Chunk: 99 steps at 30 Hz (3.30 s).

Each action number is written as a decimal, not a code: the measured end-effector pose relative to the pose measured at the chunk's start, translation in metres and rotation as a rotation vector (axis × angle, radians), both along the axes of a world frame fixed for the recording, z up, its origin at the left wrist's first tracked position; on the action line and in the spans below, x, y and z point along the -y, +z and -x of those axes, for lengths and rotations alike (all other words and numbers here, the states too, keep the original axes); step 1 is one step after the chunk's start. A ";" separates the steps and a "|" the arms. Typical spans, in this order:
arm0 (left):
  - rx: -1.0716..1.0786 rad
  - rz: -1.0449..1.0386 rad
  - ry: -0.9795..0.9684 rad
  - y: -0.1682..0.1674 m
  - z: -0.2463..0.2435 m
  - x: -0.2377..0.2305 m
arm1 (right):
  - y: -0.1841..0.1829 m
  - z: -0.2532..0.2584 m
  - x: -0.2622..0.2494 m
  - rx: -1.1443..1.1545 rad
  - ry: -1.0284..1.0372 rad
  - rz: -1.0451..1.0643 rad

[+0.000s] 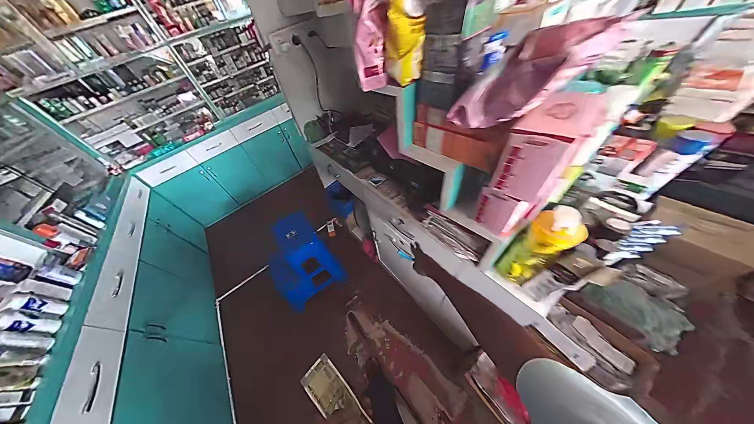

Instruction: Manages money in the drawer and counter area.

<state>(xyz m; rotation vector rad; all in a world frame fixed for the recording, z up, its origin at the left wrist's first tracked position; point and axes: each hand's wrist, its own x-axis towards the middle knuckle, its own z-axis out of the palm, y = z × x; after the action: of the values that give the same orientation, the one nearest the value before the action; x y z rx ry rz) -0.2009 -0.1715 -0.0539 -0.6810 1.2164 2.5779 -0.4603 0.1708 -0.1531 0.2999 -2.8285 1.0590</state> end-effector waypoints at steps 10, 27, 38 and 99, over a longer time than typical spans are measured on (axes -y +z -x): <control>0.269 0.171 -0.084 0.024 0.183 0.084 | -0.070 0.160 0.048 0.655 -0.443 -0.134; 0.244 0.330 -0.556 -0.069 0.259 0.003 | 0.058 0.016 0.172 0.791 -0.240 0.529; -0.317 1.640 -1.581 -0.109 0.313 -0.101 | 0.000 0.073 0.004 0.685 -0.535 0.093; -0.106 1.574 -1.267 -0.119 0.282 -0.061 | -0.024 0.103 -0.002 0.871 -0.359 0.211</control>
<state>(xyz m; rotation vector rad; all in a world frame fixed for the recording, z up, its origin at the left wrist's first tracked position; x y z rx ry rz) -0.4829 -0.1109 -0.1726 0.1709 2.3913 0.3787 -0.5631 0.1726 -0.1769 -0.8624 -3.1797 1.6704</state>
